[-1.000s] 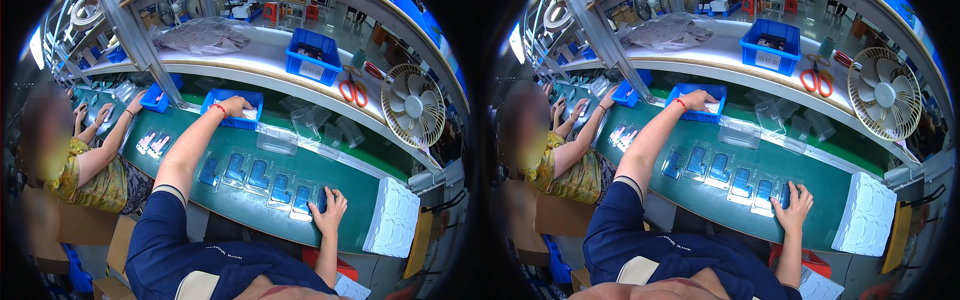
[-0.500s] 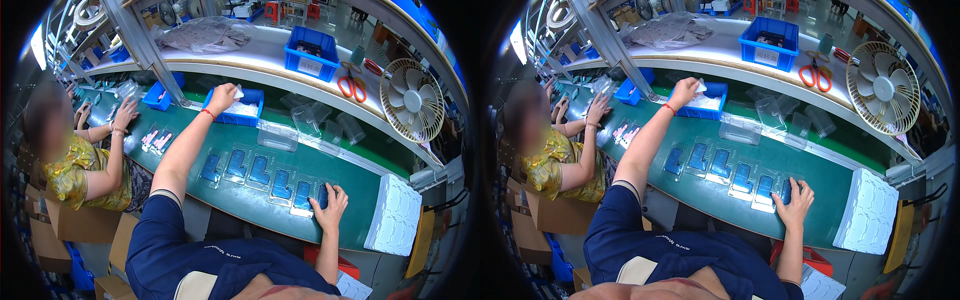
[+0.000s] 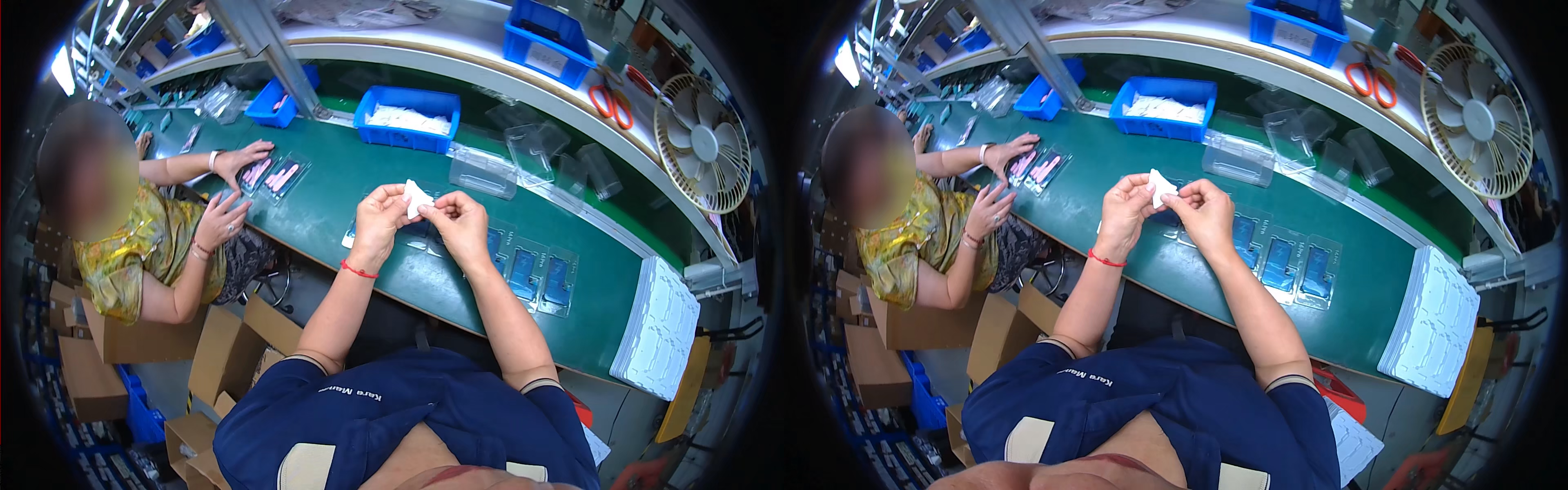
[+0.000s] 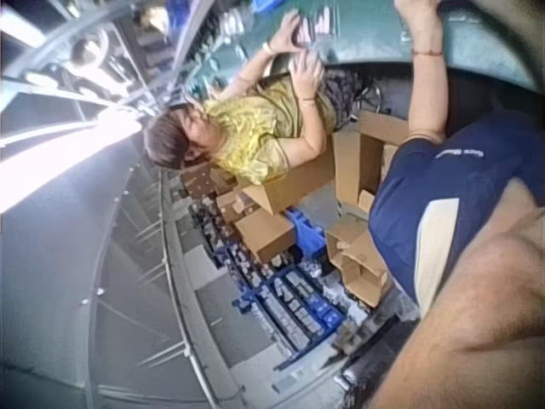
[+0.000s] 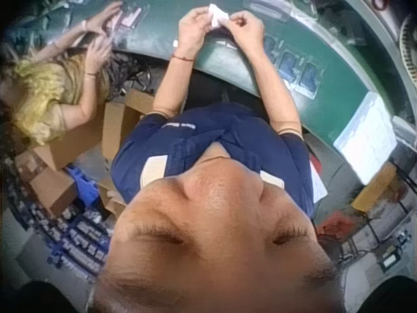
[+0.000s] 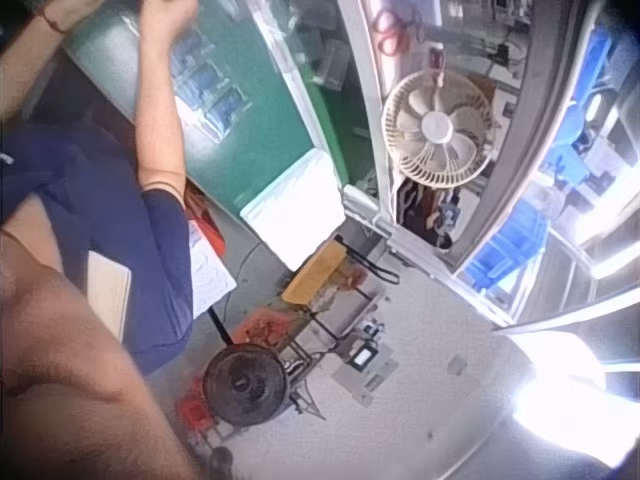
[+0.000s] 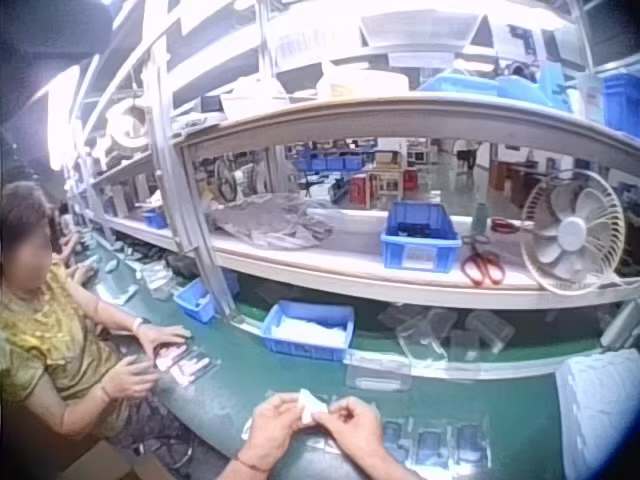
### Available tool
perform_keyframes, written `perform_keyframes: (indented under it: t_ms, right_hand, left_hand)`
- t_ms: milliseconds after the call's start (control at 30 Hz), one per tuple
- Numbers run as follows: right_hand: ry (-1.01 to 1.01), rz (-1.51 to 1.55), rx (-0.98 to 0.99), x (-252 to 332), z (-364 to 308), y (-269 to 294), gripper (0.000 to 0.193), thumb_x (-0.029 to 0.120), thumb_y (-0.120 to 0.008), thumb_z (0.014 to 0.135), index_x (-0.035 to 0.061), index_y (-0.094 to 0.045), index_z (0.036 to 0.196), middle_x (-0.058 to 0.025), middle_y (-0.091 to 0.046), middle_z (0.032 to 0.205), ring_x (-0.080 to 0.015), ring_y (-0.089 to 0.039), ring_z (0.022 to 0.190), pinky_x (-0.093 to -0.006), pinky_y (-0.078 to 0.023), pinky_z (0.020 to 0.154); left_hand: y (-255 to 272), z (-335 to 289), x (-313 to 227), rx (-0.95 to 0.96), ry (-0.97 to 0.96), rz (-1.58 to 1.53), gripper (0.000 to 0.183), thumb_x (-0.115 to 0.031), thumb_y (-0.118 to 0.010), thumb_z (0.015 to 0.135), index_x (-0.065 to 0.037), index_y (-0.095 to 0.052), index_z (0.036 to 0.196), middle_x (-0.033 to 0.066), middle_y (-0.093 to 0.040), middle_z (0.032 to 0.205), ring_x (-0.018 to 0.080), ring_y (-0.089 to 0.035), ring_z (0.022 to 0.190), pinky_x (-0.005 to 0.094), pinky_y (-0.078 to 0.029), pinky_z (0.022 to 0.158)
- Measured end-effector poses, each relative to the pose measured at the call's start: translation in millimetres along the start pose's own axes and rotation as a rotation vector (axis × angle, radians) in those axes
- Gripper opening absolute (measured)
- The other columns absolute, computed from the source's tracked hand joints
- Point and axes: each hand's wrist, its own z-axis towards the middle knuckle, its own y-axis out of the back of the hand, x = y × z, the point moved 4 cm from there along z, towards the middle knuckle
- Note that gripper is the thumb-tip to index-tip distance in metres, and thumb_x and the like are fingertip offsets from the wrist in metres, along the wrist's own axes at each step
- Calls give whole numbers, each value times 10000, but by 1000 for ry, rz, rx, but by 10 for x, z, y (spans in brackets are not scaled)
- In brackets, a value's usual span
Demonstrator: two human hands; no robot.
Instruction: Assembling small plastic housings by inserting white triangular components and stacking the completed units.
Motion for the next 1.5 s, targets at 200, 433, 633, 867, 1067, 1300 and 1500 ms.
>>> perform_keyframes:
  t_ms: [200, 433, 633, 867, 1067, 1300, 1500]
  right_hand:
    - [-77, 29, 208, -2, -93, -515, 144, 110, -752, 773, 0, -659, 767, -15, -640, 654, -39, -527, 569, -195, -402, 513]
    - [63, -165, 170, 30, -118, -770, 95, 121, -713, 776, 33, -679, 765, -53, -668, 676, -125, -596, 599, -274, -441, 570]
    - [897, -860, 136, 205, -292, -915, 192, 266, -706, 747, 76, -691, 770, -30, -616, 728, -212, -554, 810, -378, -392, 762]
    - [54, -41, 309, -73, -115, -717, 155, 102, -753, 741, 21, -677, 849, -50, -680, 747, -96, -607, 672, -269, -488, 637]
    - [-218, 225, 250, -183, -66, -407, 70, 39, -710, 778, 6, -686, 835, -46, -680, 755, -77, -602, 677, -237, -481, 620]
    - [575, -836, -60, 129, -156, -156, 185, 165, -718, 771, 36, -698, 904, -86, -621, 817, -190, -577, 758, -319, -444, 640]
    - [71, -91, 153, -35, -182, -33, 133, 148, -706, 787, 44, -695, 870, -68, -623, 785, -191, -562, 671, -319, -445, 634]
  left_hand:
    - [494, -302, -42, -97, 70, -165, 187, -97, -565, 930, 44, -553, 1053, 146, -639, 994, 196, -653, 867, 322, -580, 749]
    - [947, -494, -120, -337, 17, -199, 131, -140, -511, 962, -20, -525, 1012, 171, -622, 1033, 260, -658, 908, 356, -581, 755]
    - [1089, -568, -184, -446, -40, -63, 108, -86, -564, 928, 5, -528, 976, 155, -652, 935, 227, -675, 820, 306, -587, 667]
    - [677, -519, -10, -275, -14, -86, 156, -42, -632, 873, 5, -552, 999, 129, -657, 956, 176, -667, 805, 280, -598, 652]
    - [513, -485, 80, -197, 51, -109, 209, -18, -621, 873, 27, -544, 1063, 137, -654, 980, 194, -671, 839, 276, -595, 671]
    - [468, -468, 83, -240, 60, 3, 220, -19, -616, 878, 26, -537, 1078, 132, -656, 976, 202, -676, 854, 270, -588, 668]
    - [144, -475, 240, -47, 182, 61, 200, -38, -585, 903, 23, -538, 1088, 137, -655, 998, 197, -677, 868, 271, -583, 691]
